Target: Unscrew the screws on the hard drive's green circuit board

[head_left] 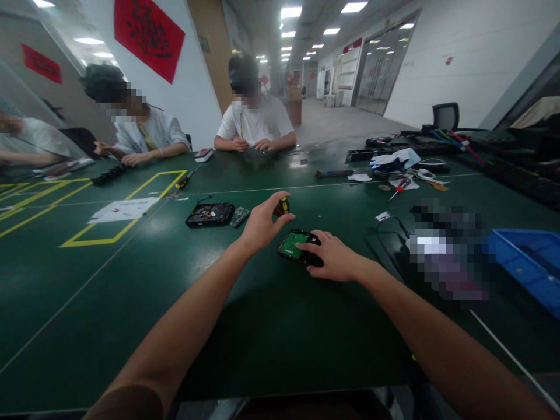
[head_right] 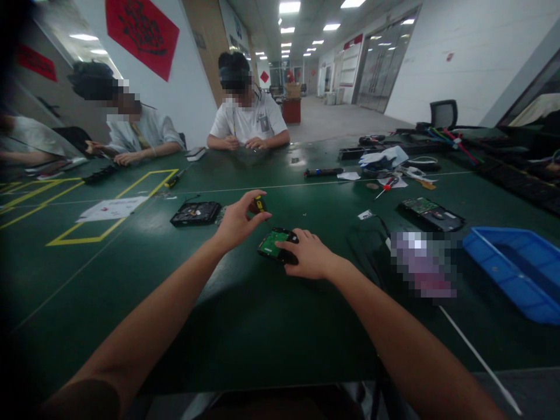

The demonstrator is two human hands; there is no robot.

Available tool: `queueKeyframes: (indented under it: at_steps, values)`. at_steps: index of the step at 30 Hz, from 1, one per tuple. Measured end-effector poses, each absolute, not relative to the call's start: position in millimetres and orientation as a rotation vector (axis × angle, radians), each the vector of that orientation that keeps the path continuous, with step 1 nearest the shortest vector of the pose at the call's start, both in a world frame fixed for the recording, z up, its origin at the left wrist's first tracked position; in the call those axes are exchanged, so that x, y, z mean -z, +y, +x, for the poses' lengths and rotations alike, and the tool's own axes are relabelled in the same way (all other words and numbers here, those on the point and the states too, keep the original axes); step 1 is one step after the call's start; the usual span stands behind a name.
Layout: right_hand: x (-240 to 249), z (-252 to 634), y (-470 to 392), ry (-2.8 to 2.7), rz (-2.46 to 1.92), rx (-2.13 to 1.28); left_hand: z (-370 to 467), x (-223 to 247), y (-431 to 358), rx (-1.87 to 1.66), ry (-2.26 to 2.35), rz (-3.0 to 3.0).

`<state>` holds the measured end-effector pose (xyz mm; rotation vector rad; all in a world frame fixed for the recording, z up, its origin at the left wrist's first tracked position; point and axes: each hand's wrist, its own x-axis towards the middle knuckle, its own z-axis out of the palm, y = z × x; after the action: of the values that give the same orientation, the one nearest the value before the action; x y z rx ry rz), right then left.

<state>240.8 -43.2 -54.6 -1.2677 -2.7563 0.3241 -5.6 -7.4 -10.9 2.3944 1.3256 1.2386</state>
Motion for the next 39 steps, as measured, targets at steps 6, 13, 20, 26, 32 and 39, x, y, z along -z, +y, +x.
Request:
queueKeyframes:
  at_steps: [6, 13, 20, 26, 32, 39]
  values:
    - [55.7, 240.7, -42.6, -2.749, -1.262, -0.329, -3.4, 13.0, -9.1, -1.179, 1.11, 2.351]
    - [52.6, 239.7, -44.4, -2.75, -1.269, -0.33, -3.4, 17.3, -5.6, -1.319, 1.283, 2.343]
    - [48.9, 239.1, -45.6, -2.754, -1.285, -0.351, -2.0, 21.4, -3.2, -1.383, 1.324, 2.328]
    - [51.3, 239.3, -45.2, -2.749, -1.272, -0.337, -3.6, 17.5, -2.9, -1.331, 1.235, 2.318]
    - [51.1, 239.6, -45.6, -2.749, -1.286, -0.345, -8.8, 16.8, -2.1, -1.195, 1.061, 2.328]
    - [53.0, 240.0, -44.8, -2.752, -1.277, -0.341, -7.0, 16.8, -3.6, -1.201, 1.124, 2.382]
